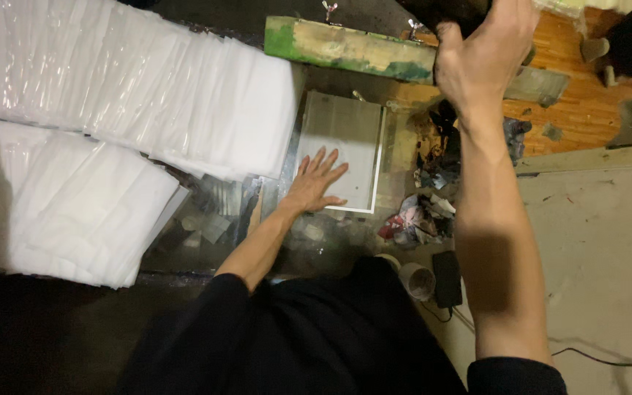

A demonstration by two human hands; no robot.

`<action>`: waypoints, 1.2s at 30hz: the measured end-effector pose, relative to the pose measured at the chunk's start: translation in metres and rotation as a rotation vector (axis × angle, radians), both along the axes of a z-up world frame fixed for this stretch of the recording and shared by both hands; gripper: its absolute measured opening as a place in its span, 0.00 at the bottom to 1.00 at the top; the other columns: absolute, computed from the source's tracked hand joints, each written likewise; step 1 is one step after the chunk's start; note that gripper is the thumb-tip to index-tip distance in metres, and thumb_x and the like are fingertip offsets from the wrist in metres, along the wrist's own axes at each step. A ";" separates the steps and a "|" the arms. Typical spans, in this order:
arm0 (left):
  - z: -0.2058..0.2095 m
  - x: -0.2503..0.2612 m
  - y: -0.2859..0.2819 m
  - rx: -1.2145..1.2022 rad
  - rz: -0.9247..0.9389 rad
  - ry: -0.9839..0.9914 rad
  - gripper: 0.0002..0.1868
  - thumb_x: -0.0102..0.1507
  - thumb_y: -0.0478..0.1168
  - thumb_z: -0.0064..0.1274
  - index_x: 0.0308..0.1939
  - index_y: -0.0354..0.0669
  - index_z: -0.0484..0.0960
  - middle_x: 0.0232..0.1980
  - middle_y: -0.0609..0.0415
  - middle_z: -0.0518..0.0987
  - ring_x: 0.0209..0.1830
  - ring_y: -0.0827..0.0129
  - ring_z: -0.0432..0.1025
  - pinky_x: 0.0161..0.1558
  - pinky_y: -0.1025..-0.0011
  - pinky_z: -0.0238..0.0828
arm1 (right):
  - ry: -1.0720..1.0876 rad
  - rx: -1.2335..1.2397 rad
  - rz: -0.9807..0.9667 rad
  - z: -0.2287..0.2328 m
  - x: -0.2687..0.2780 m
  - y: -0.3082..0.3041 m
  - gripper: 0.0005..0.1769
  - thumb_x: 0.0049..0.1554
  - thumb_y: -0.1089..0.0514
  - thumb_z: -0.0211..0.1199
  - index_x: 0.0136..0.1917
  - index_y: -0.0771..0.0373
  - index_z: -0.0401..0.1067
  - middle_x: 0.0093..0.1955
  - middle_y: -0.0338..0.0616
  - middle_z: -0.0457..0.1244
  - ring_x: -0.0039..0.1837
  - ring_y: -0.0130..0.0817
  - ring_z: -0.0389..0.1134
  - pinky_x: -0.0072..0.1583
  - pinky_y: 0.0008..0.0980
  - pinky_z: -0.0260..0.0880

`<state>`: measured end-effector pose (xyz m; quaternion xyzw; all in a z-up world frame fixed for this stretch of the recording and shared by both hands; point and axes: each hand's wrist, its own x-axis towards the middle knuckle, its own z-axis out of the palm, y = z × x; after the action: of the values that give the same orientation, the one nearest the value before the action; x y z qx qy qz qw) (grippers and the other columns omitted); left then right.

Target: The person performs screen printing on white fabric sheets. They place a sheet under a screen, pull a squeegee across the mesh to apply ink, and then remove the printed sheet. This process is repeated multiple times.

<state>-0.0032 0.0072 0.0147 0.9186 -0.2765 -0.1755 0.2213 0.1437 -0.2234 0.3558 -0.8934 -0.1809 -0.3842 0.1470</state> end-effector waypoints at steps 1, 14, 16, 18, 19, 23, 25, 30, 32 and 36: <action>0.011 0.001 0.003 -0.118 0.061 -0.022 0.52 0.67 0.75 0.49 0.88 0.60 0.55 0.92 0.48 0.41 0.91 0.46 0.31 0.81 0.32 0.32 | -0.008 0.041 0.028 0.001 -0.004 0.003 0.29 0.48 0.61 0.74 0.60 0.70 0.70 0.54 0.60 0.65 0.53 0.59 0.66 0.54 0.51 0.64; -0.026 -0.140 0.095 -0.846 0.962 0.381 0.39 0.50 0.52 0.87 0.54 0.34 0.83 0.46 0.38 0.82 0.47 0.45 0.81 0.50 0.50 0.78 | 0.738 -0.410 0.022 -0.257 -0.048 0.023 0.28 0.57 0.55 0.69 0.69 0.46 0.70 0.56 0.39 0.66 0.61 0.44 0.68 0.67 0.58 0.62; -0.024 -0.142 0.097 -0.803 0.950 0.492 0.32 0.48 0.47 0.86 0.49 0.40 0.85 0.37 0.49 0.82 0.39 0.60 0.76 0.43 0.60 0.74 | 0.763 -0.464 -0.107 -0.267 0.024 0.036 0.27 0.56 0.52 0.72 0.67 0.48 0.70 0.58 0.44 0.67 0.63 0.48 0.70 0.66 0.62 0.63; 0.030 -0.122 0.097 -0.822 0.976 0.487 0.31 0.47 0.46 0.86 0.47 0.41 0.85 0.34 0.51 0.81 0.36 0.62 0.75 0.41 0.64 0.73 | 0.785 -0.457 -0.079 -0.303 0.082 0.027 0.31 0.53 0.50 0.75 0.68 0.49 0.67 0.60 0.43 0.65 0.63 0.47 0.68 0.65 0.61 0.61; 0.057 -0.116 0.095 -0.837 0.994 0.499 0.29 0.46 0.44 0.86 0.45 0.42 0.85 0.31 0.52 0.80 0.33 0.65 0.75 0.39 0.68 0.72 | 0.822 -0.450 -0.062 -0.323 0.108 0.023 0.37 0.50 0.48 0.77 0.69 0.49 0.64 0.62 0.43 0.63 0.64 0.46 0.66 0.64 0.61 0.59; -0.076 -0.138 0.092 -0.770 0.978 0.556 0.31 0.48 0.47 0.87 0.47 0.44 0.84 0.33 0.50 0.81 0.35 0.64 0.76 0.38 0.65 0.73 | 0.839 -0.507 -0.090 -0.327 0.039 0.032 0.41 0.47 0.47 0.80 0.69 0.48 0.65 0.61 0.40 0.66 0.65 0.43 0.68 0.64 0.65 0.64; -0.084 -0.139 0.084 -0.895 0.975 0.606 0.33 0.52 0.42 0.85 0.55 0.38 0.82 0.43 0.44 0.86 0.42 0.60 0.78 0.47 0.63 0.77 | 0.980 -0.535 -0.083 -0.289 -0.050 0.047 0.37 0.55 0.51 0.75 0.74 0.51 0.66 0.64 0.45 0.67 0.68 0.47 0.67 0.69 0.71 0.59; -0.013 -0.127 0.092 -0.738 0.924 0.563 0.34 0.58 0.46 0.79 0.62 0.42 0.79 0.50 0.46 0.84 0.45 0.56 0.79 0.46 0.58 0.77 | 1.020 -0.545 -0.055 -0.295 -0.165 0.038 0.41 0.46 0.46 0.81 0.68 0.47 0.65 0.61 0.38 0.64 0.66 0.42 0.67 0.66 0.63 0.62; -0.030 -0.145 0.090 -0.738 0.930 0.555 0.33 0.60 0.48 0.78 0.64 0.45 0.78 0.50 0.51 0.84 0.44 0.63 0.78 0.46 0.61 0.77 | 1.042 -0.489 -0.035 -0.291 -0.173 0.036 0.38 0.50 0.49 0.78 0.70 0.49 0.65 0.60 0.42 0.65 0.65 0.45 0.68 0.65 0.66 0.63; -0.019 -0.157 0.094 -0.517 0.963 0.367 0.35 0.60 0.63 0.75 0.44 0.39 0.73 0.38 0.47 0.74 0.39 0.49 0.76 0.42 0.54 0.73 | 1.150 -0.475 -0.080 -0.283 -0.189 0.046 0.32 0.54 0.46 0.76 0.67 0.48 0.66 0.61 0.41 0.65 0.66 0.45 0.67 0.66 0.64 0.63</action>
<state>-0.1606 0.1011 -0.0040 0.8114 0.1818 -0.1384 0.5380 -0.0453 -0.1769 0.0730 -0.9716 -0.1197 0.2040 0.0036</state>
